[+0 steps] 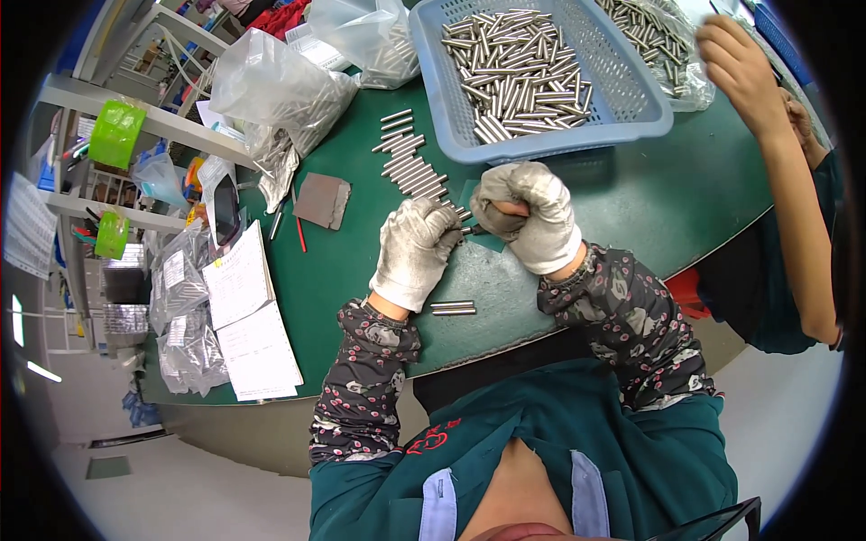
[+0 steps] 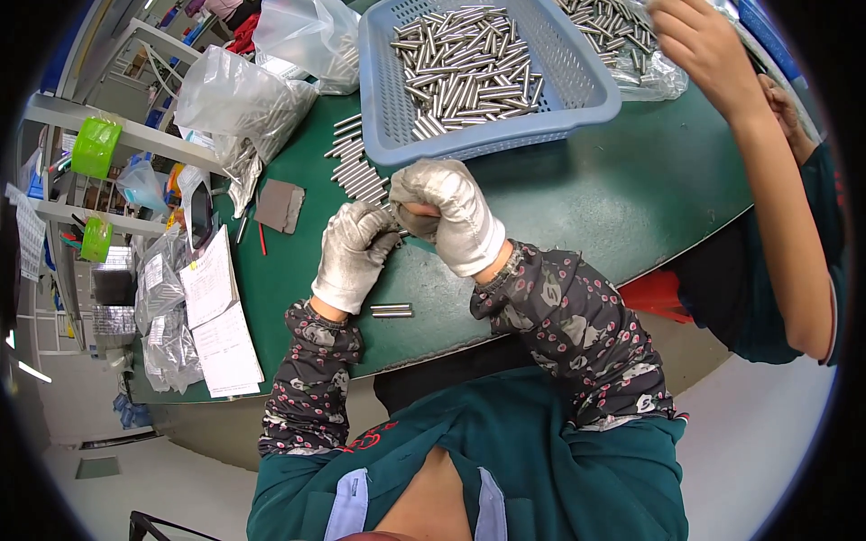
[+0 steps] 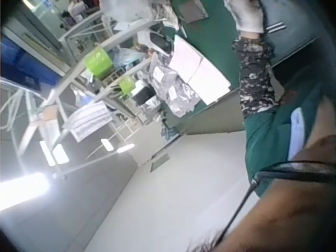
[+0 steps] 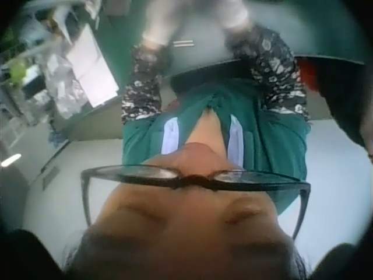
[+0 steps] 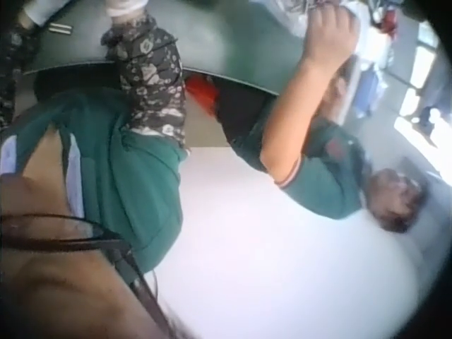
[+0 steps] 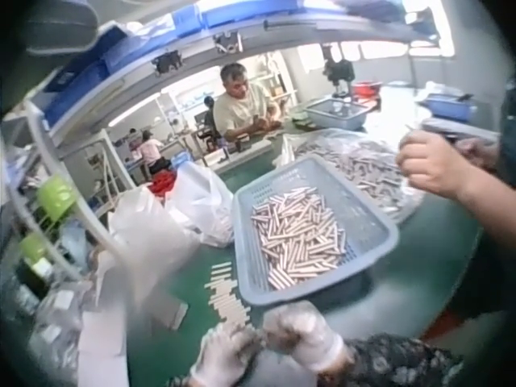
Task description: Sorting and precisely aligning small metal pins into a jig at a factory workbench.
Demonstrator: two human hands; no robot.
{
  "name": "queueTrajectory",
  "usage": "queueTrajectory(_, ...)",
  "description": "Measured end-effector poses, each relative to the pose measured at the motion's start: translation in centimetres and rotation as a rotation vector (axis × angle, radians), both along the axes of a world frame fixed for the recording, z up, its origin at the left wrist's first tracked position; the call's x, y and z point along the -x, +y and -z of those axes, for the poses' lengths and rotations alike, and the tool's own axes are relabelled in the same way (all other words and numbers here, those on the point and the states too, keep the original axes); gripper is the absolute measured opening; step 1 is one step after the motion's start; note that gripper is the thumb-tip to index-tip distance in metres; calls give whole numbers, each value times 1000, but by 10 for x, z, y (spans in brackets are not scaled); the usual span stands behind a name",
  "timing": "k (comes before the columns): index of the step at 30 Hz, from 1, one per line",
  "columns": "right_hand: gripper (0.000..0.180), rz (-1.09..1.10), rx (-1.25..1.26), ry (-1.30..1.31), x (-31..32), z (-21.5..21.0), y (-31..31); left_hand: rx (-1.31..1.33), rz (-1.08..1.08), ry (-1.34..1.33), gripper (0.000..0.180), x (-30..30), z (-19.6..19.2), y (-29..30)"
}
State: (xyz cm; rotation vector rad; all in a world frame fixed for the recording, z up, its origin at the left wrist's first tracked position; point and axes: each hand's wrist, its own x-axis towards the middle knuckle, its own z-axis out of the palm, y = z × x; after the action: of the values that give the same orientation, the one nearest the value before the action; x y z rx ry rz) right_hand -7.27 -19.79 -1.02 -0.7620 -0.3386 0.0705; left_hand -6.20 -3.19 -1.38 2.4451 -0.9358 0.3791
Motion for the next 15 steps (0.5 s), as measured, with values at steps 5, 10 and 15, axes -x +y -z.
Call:
queueTrajectory(5, 46, 28, -18, 57, 1, 3, 1, -3, 8, -6, 21, 0, 1, -1)
queueTrajectory(10, 46, 16, 58, 41, 1, 0, 3, 15, 15, 6, 21, -2, 2, 0)
queueTrajectory(15, 46, 0, 128, 62, -2, -8, 6, -1, 14, 30, 21, -3, -1, -2)
